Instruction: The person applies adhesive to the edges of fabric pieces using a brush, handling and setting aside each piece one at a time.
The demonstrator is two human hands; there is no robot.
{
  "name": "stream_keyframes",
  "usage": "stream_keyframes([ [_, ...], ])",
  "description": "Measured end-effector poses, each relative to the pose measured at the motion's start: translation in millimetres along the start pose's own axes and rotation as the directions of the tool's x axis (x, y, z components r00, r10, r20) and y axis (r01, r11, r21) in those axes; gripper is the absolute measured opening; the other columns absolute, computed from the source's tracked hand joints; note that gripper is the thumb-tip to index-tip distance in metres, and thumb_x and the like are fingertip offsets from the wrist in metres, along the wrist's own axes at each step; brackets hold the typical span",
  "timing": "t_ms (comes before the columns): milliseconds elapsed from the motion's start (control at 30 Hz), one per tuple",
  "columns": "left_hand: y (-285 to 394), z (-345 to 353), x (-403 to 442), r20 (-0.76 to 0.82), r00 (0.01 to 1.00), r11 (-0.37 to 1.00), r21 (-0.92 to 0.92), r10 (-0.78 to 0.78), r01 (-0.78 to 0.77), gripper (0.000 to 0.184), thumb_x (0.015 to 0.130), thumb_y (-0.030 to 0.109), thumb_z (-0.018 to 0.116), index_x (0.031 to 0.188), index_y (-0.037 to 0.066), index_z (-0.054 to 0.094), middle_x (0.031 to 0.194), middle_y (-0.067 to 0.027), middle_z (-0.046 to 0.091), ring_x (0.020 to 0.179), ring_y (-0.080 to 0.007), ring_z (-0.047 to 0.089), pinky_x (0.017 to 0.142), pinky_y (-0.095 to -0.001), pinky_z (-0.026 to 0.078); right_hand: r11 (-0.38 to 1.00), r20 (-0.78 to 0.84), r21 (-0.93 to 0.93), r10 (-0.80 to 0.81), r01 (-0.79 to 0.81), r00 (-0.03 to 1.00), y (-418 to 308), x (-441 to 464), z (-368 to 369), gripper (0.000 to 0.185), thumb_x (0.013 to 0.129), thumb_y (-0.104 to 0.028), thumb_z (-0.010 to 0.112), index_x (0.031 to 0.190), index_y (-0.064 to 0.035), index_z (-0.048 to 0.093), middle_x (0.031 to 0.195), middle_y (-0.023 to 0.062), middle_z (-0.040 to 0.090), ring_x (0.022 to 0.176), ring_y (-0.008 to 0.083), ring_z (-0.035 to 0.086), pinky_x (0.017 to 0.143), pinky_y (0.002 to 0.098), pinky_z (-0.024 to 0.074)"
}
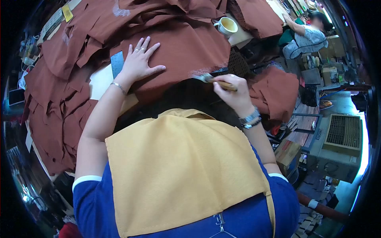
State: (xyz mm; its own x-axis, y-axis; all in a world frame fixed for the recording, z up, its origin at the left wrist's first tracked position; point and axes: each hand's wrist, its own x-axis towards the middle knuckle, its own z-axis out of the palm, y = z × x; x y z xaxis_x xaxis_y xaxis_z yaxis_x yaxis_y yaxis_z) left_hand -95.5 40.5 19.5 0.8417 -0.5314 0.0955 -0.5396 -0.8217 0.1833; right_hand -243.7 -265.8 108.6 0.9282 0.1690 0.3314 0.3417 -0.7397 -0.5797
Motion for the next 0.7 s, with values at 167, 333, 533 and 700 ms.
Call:
stream_keyframes([
  [167,-2.7,4.0,6.7,-0.004,1.0,1.0,0.005,0.003,-0.003,0.095,0.078,0.077,0.059,0.154,0.026,0.035,0.162,-0.0165,0.022,0.151,-0.0351,0.017,0.12,-0.0587,0.013,0.994,-0.015,0.094,-0.057,0.059,0.998,-36.4,20.8,14.9,0.017,0.077,-0.005,0.073,0.094,-0.003,0.072,0.083,0.0147,0.071,0.075,0.0293,0.07,0.07,0.0353,0.0561],
  [333,-8.4,9.4,8.8,-0.054,0.997,0.999,0.003,0.051,-0.051,0.096,0.077,0.081,0.054,0.152,0.024,0.038,0.161,-0.019,0.024,0.15,-0.0366,0.019,0.119,-0.0601,0.014,0.998,0.086,0.056,-0.039,0.034,0.995,-18.2,11.6,19.3,0.015,0.077,-0.008,0.073,0.091,-0.0034,0.071,0.084,0.0164,0.07,0.076,0.0287,0.07,0.069,0.0342,0.0556],
  [533,-8.0,11.9,14.8,-0.053,0.995,0.997,0.022,0.081,-0.08,0.094,0.078,0.079,0.057,0.153,0.026,0.036,0.161,-0.0177,0.024,0.149,-0.0374,0.021,0.118,-0.0614,0.016,0.985,0.037,0.132,-0.119,0.113,0.992,-49.1,34.2,26.6,0.014,0.079,-0.008,0.072,0.091,-0.0031,0.071,0.083,0.016,0.07,0.074,0.0298,0.07,0.067,0.0355,0.055],
  [700,-10.5,9.8,26.5,-0.056,0.99,0.992,0.013,0.129,-0.129,0.093,0.079,0.08,0.054,0.153,0.026,0.036,0.161,-0.0188,0.025,0.148,-0.0392,0.023,0.117,-0.0628,0.018,0.987,0.157,0.11,-0.138,0.121,0.978,-31.3,26.7,26.2,0.012,0.078,-0.009,0.072,0.089,-0.0028,0.07,0.082,0.0165,0.07,0.073,0.0297,0.069,0.069,0.0369,0.0553],
])
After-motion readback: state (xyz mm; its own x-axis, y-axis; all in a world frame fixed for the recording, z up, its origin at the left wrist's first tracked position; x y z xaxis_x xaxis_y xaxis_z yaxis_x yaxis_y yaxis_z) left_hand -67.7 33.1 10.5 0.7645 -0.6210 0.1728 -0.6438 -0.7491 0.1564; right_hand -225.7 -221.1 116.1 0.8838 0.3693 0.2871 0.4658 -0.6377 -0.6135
